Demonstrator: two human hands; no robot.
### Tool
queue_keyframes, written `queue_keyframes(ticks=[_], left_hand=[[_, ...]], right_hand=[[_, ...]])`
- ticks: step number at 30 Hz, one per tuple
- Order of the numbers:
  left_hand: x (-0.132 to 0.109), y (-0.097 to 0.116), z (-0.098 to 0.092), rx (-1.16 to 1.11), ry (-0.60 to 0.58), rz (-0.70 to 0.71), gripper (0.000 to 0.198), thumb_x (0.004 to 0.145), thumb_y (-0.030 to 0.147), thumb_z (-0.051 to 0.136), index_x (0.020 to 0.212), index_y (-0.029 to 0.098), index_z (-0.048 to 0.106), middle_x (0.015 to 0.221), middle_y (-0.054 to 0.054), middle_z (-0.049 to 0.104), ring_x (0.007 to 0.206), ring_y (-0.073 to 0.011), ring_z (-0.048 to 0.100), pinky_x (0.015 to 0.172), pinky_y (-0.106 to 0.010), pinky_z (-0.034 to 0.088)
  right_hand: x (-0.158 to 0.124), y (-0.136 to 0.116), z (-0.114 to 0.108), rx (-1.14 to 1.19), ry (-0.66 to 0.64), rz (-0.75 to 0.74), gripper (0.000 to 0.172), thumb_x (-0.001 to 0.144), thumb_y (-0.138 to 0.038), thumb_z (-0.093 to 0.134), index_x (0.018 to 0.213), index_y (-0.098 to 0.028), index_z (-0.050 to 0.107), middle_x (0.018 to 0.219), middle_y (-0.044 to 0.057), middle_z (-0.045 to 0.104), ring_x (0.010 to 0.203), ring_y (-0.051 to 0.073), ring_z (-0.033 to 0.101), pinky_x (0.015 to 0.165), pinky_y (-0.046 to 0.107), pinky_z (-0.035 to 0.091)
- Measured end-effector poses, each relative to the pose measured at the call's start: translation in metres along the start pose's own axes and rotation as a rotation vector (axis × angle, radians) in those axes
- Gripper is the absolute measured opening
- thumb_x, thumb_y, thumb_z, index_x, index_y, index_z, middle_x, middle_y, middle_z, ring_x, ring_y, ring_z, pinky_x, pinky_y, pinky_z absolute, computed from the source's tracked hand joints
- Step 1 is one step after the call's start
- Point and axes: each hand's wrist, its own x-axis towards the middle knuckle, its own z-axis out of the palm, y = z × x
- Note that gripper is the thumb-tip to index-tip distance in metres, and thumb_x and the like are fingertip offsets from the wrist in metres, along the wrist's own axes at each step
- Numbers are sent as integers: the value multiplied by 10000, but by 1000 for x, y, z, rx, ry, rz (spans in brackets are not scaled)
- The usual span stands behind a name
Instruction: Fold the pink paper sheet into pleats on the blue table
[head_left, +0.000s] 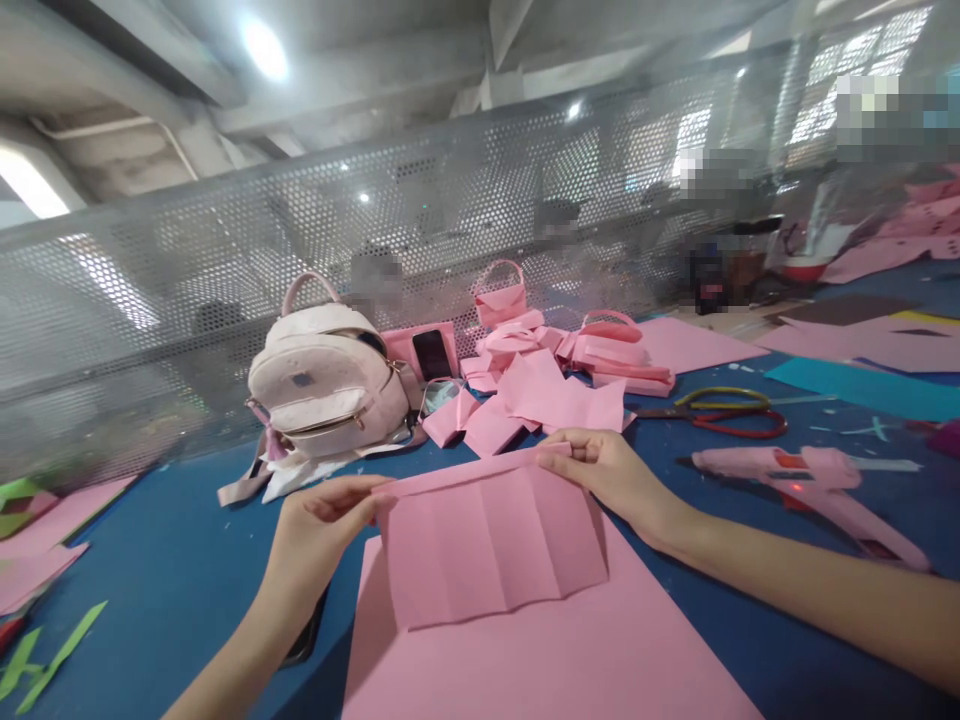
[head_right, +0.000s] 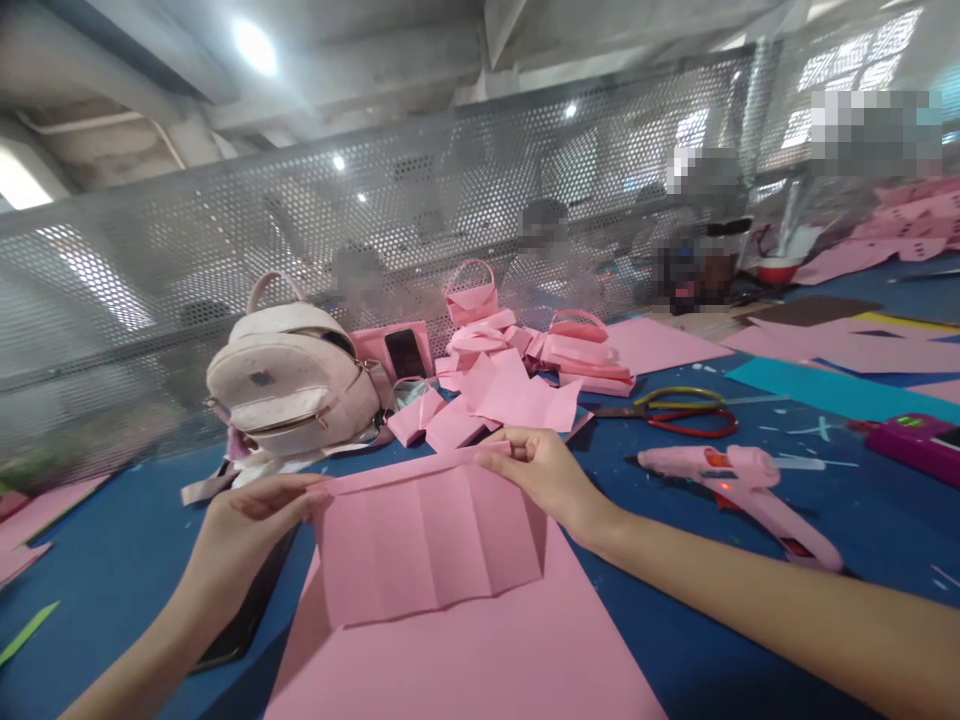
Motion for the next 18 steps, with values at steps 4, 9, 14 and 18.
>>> queue_keyframes(ticks=[4, 9, 14, 18], left_hand=[[-12, -9, -3, -44, -36, 7, 257, 691, 334, 809, 915, 214, 772, 909, -23, 774, 807, -189, 714, 733, -236, 581], [-14, -17, -5, 10, -39, 80, 263, 753, 312, 774, 997, 216, 752, 998, -29, 759, 871, -195, 709, 798, -259, 580], [-17, -14, -4, 38, -7, 137, 243, 758, 323, 775, 986, 240, 758, 1049, -23, 751, 961, -197, 689, 828, -243, 568], [-18, -13, -3, 85, 31, 164, 183, 777, 343, 760, 925, 237, 772, 967, -19, 765, 872, -190, 700, 779, -248, 574]], right_hand=[[1, 2, 3, -59, 6, -51, 434, 655, -551, 783, 825, -161, 698, 797, 47, 714, 771, 214, 650, 710, 316, 497], [1, -3, 4, -114, 1, -103, 432, 663, -559, 783, 803, -164, 681, 809, 51, 704, 785, 220, 649, 737, 322, 503], [-2, -9, 4, -158, -22, -133, 419, 688, -559, 769, 818, -172, 677, 835, 58, 701, 805, 228, 645, 747, 320, 501], [-3, -8, 2, -169, -28, -155, 414, 718, -546, 751, 870, -169, 672, 869, 65, 696, 807, 219, 635, 723, 302, 491]])
